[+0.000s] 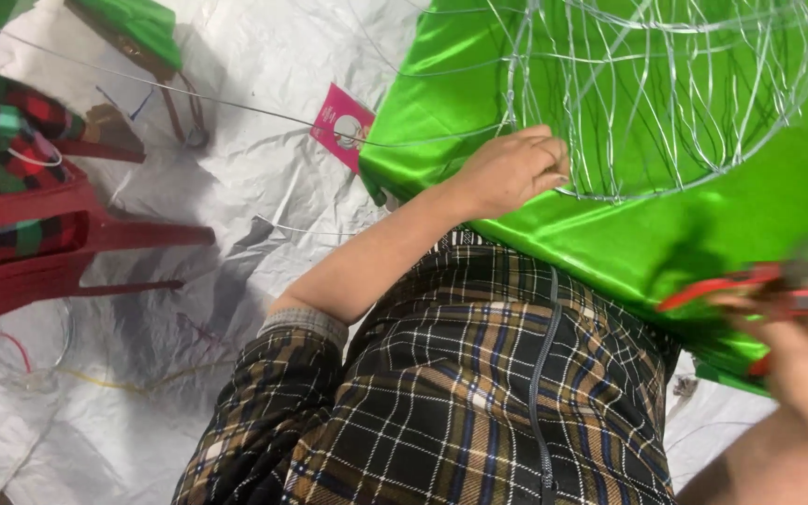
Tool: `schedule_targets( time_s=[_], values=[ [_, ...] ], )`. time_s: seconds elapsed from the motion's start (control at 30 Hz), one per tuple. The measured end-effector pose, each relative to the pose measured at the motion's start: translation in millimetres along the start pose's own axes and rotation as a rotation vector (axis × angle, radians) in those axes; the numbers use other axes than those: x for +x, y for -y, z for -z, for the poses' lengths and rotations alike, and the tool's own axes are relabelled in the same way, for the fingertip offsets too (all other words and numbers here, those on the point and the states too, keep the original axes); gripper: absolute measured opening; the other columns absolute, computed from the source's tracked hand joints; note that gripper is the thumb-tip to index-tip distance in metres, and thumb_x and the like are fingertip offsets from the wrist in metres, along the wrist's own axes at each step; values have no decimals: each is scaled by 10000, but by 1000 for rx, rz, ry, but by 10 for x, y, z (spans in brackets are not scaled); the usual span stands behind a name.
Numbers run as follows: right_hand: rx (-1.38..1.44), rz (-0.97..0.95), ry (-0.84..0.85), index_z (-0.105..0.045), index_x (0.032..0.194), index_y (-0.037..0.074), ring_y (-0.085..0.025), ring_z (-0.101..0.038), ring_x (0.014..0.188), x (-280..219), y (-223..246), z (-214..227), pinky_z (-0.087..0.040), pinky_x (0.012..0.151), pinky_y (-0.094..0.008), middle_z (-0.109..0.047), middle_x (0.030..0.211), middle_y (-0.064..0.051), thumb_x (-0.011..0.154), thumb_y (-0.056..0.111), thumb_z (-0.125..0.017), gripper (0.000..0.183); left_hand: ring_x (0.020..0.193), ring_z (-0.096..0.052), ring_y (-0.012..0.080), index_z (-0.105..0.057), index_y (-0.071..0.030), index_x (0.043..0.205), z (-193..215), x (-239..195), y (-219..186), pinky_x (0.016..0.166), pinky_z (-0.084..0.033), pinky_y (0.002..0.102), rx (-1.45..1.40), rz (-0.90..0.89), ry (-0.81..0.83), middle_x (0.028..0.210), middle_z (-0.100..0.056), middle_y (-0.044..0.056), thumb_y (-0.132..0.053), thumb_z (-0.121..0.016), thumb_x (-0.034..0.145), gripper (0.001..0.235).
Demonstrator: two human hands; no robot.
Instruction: Assembling a circular wire frame by manually twisting and bending thin metal wires, using pliers for cutting and tightening.
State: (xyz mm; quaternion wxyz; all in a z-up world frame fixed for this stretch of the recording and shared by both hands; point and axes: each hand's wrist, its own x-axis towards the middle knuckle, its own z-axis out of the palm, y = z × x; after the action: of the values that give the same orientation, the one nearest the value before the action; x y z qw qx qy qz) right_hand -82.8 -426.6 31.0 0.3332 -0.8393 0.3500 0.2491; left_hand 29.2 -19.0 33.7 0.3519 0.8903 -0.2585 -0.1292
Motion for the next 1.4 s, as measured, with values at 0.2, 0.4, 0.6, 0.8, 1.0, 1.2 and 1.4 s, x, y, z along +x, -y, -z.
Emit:
schedule_targets(
  time_s=[0.2, 0.4, 0.6, 0.8, 1.0, 1.2, 1.4],
  values=[
    [102, 376, 588, -540, 1367, -26, -353, -761, 1061, -646, 1111, -505, -600, 1011, -438, -730, 1243, -228, 943, -65, -469, 432, 1080, -570, 174, -658, -153, 945, 61, 30, 0, 1131, -369, 528, -46, -91, -59, 983, -644, 1, -278, -696, 938, 131],
    [-237, 645, 793, -614, 1291, 139, -206, -696, 970, -252, 1142, -973, -527, 913, -361, -739, 1081, -52, 902, 116, -571, 392, 1228, -612, 256, -659, -121, 991, 0, 106, 146, 1217, -207, 493, -29, -95, 10, 1214, -719, 106, -350, -598, 977, 237],
    [-166, 363, 764, -534, 1376, 54, -215, -643, 945, -397, 1288, -961, -562, 928, -348, -662, 1114, -105, 912, 49, -572, 465, 989, -674, 213, -607, -146, 918, -91, 96, 260, 1155, -284, 463, -9, -231, -167, 946, -694, 1, -345, -683, 961, 217],
    [77, 225, 933, -438, 1320, -10, -380, -762, 605, -374, 1298, -1021, -677, 594, -436, -734, 781, -271, 842, -109, -632, 525, 1146, -684, 233, -669, -171, 1015, -170, 83, 309, 1186, -227, 511, -71, -209, -154, 1142, -748, 43, -334, -605, 987, 177],
    [-257, 195, 898, -480, 1398, 118, -268, -671, 554, -544, 1529, -971, -593, 518, -378, -694, 727, -164, 844, 117, -788, 633, 1098, -686, 204, -650, -168, 949, -199, 38, 330, 1183, -246, 510, -98, -230, -222, 1047, -727, 24, -280, -664, 960, 113],
    [-229, 291, 807, -496, 1269, 88, -224, -517, 467, -339, 1391, -954, -459, 383, -340, -583, 690, -116, 903, 79, -690, 415, 1059, -695, 220, -651, -144, 953, -225, 26, 342, 1176, -288, 518, -108, -253, -276, 1006, -744, 38, -304, -608, 987, 169],
    [-30, 352, 924, -486, 1290, 73, -196, -416, 419, -128, 1381, -859, -358, 347, -308, -504, 613, -75, 986, 111, -597, 325, 1031, -704, 219, -637, -150, 949, -215, 30, 342, 1168, -299, 521, -141, -265, -315, 972, -745, 33, -345, -512, 1021, 243]
  ],
)
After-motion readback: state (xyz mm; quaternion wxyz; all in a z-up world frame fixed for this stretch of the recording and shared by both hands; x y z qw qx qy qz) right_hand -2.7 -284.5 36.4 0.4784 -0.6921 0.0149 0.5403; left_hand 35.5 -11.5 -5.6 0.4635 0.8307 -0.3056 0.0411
